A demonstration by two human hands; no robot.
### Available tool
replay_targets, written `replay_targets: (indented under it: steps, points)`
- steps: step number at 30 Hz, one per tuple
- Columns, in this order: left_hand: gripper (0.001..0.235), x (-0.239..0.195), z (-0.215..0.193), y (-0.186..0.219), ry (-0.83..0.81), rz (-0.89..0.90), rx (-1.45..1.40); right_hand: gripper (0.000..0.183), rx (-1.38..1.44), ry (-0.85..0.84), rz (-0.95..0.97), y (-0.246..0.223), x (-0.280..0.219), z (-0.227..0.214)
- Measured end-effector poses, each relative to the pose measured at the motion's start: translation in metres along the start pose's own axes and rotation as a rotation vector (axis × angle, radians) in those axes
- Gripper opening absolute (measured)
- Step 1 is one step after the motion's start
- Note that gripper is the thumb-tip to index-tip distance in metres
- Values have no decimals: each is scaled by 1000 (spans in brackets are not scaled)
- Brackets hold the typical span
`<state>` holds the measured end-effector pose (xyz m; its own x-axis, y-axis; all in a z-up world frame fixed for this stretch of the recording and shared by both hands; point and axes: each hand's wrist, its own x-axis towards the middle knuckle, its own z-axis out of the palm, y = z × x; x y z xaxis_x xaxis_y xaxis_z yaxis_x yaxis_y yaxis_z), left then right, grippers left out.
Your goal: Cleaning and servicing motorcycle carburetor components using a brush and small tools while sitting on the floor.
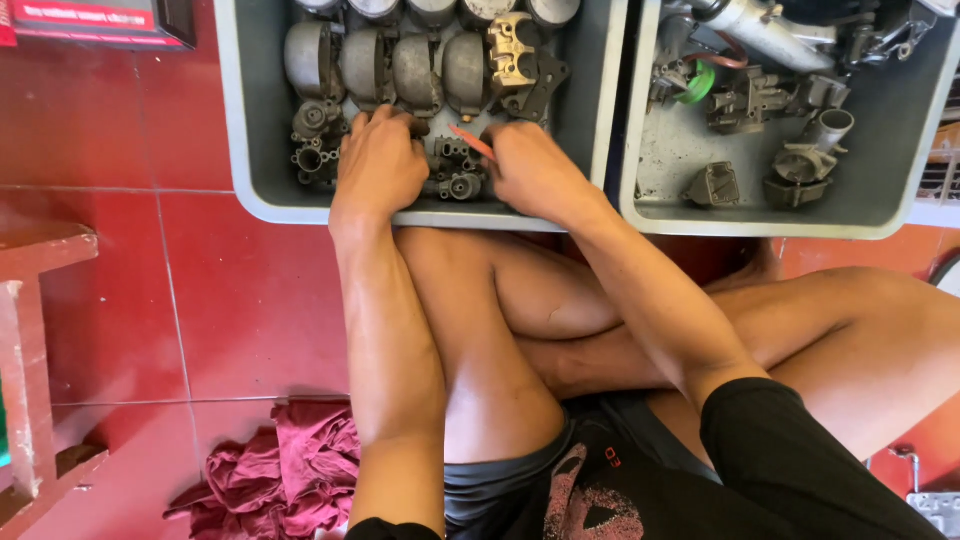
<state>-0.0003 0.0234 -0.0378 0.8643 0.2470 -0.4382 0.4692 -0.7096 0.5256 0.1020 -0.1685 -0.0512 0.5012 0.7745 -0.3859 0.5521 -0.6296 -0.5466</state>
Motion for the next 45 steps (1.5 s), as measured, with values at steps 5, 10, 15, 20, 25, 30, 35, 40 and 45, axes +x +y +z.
replay_targets:
  steps: [5,10,15,20,25,30,35,40,45]
  points:
    - [36,10,20,-10,14,-20,68,18,82,40,35,-14,-20,-23]
    - [27,8,35,18,300,59,199,27,212,384,-117,-15,-60,-77]
    - [45,23,65,46,69,292,351,12,225,473,-312,-24,-138,-174]
    - [32,32,77,64,181,415,495,24,-161,426,-157,15,-221,-215]
    - [33,43,91,114,-132,176,356,17,94,456,-182,56,-262,-211]
    - [41,83,120,104,-482,23,550,19,70,619,21,132,-280,-187]
    - [41,74,107,111,-458,-86,470,22,83,664,101,150,-293,-205]
    - [32,73,94,106,-393,-50,408,13,147,671,5,152,-279,-204]
    - [29,21,24,216,-288,-221,417,33,60,674,-2,151,-267,-206]
